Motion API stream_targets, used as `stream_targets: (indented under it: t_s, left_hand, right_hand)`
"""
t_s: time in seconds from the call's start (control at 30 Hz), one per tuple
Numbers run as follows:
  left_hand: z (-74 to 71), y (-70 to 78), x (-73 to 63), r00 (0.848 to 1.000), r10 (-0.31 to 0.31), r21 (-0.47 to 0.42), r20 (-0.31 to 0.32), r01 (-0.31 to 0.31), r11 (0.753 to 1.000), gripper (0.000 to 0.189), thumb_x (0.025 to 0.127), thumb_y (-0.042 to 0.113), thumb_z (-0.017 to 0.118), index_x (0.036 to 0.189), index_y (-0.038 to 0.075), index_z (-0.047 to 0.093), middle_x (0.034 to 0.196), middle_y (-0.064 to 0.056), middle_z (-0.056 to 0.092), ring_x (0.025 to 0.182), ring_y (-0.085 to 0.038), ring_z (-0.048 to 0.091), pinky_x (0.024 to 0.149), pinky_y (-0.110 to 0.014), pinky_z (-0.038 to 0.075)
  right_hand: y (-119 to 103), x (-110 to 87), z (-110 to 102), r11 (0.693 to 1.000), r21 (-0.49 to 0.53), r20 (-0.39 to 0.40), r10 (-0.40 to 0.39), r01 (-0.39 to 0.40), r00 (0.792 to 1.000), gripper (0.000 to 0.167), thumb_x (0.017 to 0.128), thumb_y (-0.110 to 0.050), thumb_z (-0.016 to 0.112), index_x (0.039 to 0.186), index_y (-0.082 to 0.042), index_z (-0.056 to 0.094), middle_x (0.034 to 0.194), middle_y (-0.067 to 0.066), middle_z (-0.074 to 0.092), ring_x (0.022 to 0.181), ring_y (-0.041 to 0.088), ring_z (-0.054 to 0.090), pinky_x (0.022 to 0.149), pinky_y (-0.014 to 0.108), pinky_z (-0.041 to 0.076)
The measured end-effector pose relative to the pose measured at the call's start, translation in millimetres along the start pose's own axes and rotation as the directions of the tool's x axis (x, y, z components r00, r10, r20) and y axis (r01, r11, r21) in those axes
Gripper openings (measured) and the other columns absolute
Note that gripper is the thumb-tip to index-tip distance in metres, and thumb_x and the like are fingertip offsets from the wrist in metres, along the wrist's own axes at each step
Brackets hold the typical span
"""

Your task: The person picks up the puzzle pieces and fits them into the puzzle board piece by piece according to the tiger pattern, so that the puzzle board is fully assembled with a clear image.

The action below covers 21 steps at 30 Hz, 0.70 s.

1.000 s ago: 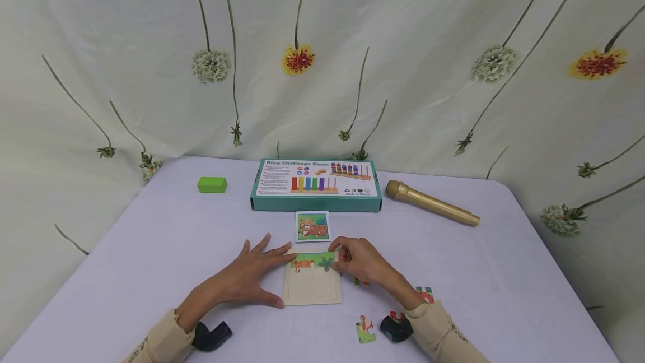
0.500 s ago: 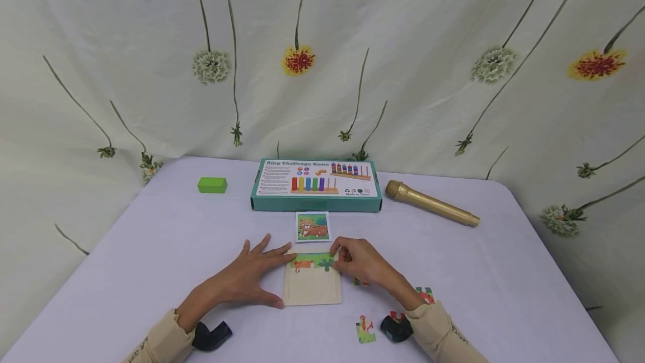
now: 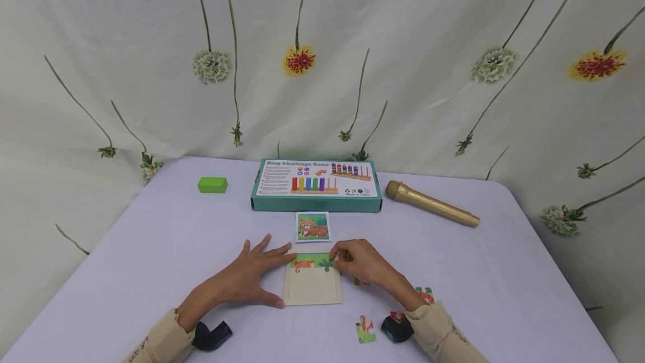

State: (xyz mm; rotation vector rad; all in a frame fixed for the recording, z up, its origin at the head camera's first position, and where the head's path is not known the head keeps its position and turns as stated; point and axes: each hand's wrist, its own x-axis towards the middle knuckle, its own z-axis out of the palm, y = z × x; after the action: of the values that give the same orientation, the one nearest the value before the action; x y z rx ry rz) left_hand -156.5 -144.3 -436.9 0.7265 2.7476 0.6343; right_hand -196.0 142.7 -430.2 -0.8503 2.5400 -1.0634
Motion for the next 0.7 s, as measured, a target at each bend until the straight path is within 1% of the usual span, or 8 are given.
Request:
stream_targets:
  t_s: [0.23,0.43,0.57,0.7]
  left_hand:
    - [-0.5,-0.4,0.0,1.0,0.004,0.004,0.004,-0.004,1.0,0.093,0.062,0.062,0.08,0.143,0.029,0.047,0.155,0.004,0.032,0.146,-0.042,0.004,0.108,-0.072,-0.002]
    - [-1.0,1.0,-0.4,1.0,0.002,0.007,0.011,-0.002,1.0,0.093,0.063,0.062,0.079,0.143,0.028,0.047,0.155,0.004,0.032,0.145,-0.042,0.005,0.107,-0.072,-0.002]
    - [-1.2,1.5,-0.7,1.0,0.004,0.008,0.009,-0.004,1.0,0.094,0.062,0.062,0.08,0.143,0.028,0.047,0.155,0.004,0.032,0.145,-0.042,0.005,0.107,-0.073,-0.002]
    - [-1.5,2.1,-0.8,1.0,0.004,0.008,0.007,-0.004,1.0,0.094,0.062,0.062,0.08,0.143,0.028,0.046,0.155,0.004,0.032,0.146,-0.042,0.005,0.107,-0.072,-0.002]
  right_hand:
    - [2,-2.3,-2,1.0,-0.001,-0.005,-0.008,0.008,1.0,0.02,0.09,-0.009,0.063,0.109,-0.007,0.072,0.076,-0.006,0.059,0.061,0.004,0.046,0.053,0.018,0.04]
    - [3,-5.3,-3,1.0,-0.018,-0.006,-0.02,0.02,1.0,0.022,0.09,-0.012,0.065,0.112,-0.008,0.071,0.079,-0.006,0.059,0.063,0.004,0.047,0.054,0.019,0.042]
    - [3,-9.8,-7,0.999,-0.029,-0.027,-0.017,0.016,1.0,0.024,0.089,-0.012,0.067,0.113,-0.01,0.069,0.081,-0.006,0.059,0.066,0.005,0.05,0.057,0.021,0.046]
    - [4,-16.3,-13,0.999,-0.036,-0.054,-0.014,0.012,0.998,0.022,0.089,-0.011,0.067,0.112,-0.01,0.068,0.084,-0.006,0.059,0.073,0.008,0.053,0.062,0.022,0.049]
